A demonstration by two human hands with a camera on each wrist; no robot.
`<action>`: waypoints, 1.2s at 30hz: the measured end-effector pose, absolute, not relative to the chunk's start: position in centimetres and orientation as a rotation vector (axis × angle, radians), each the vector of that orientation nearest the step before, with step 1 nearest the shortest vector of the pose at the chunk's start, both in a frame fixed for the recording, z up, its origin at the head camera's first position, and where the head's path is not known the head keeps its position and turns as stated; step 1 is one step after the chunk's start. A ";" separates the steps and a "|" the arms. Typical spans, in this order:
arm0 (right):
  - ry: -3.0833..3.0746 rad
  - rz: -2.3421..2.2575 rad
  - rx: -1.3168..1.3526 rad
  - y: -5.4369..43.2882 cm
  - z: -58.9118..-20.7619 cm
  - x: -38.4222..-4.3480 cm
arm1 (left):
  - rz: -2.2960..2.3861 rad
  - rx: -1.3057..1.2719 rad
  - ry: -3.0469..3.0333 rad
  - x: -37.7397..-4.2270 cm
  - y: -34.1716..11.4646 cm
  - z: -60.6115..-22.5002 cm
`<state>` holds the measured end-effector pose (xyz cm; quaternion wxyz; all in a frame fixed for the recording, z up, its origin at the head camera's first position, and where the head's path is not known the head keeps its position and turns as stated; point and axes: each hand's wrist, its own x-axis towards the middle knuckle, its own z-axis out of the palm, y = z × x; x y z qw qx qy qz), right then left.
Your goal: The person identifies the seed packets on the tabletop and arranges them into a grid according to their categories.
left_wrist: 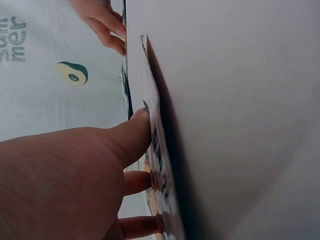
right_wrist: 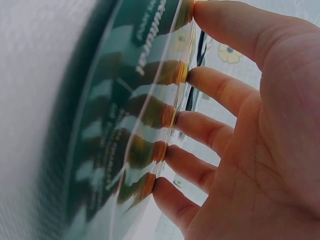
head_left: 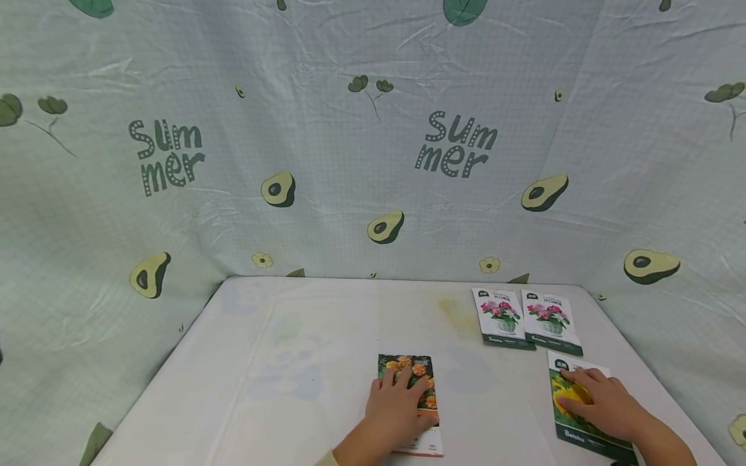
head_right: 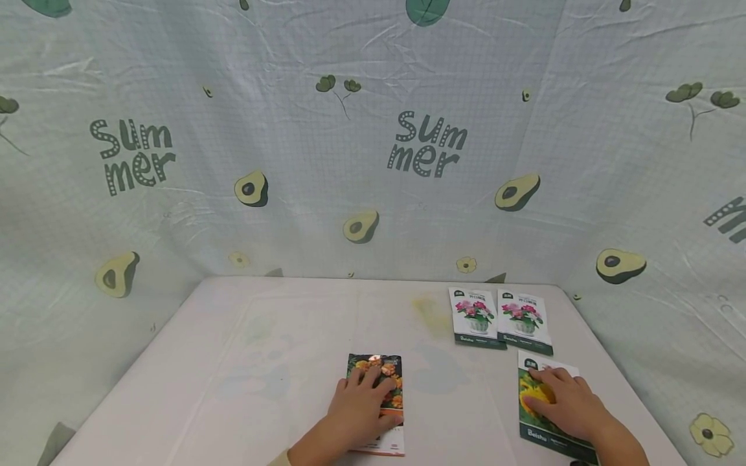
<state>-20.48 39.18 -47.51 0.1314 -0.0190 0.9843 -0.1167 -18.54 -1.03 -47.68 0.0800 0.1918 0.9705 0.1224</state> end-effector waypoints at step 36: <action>2.867 -0.345 -0.039 38.9 -47.2 -20.3 | 0.329 0.547 2.926 -18.2 -3.6 -47.6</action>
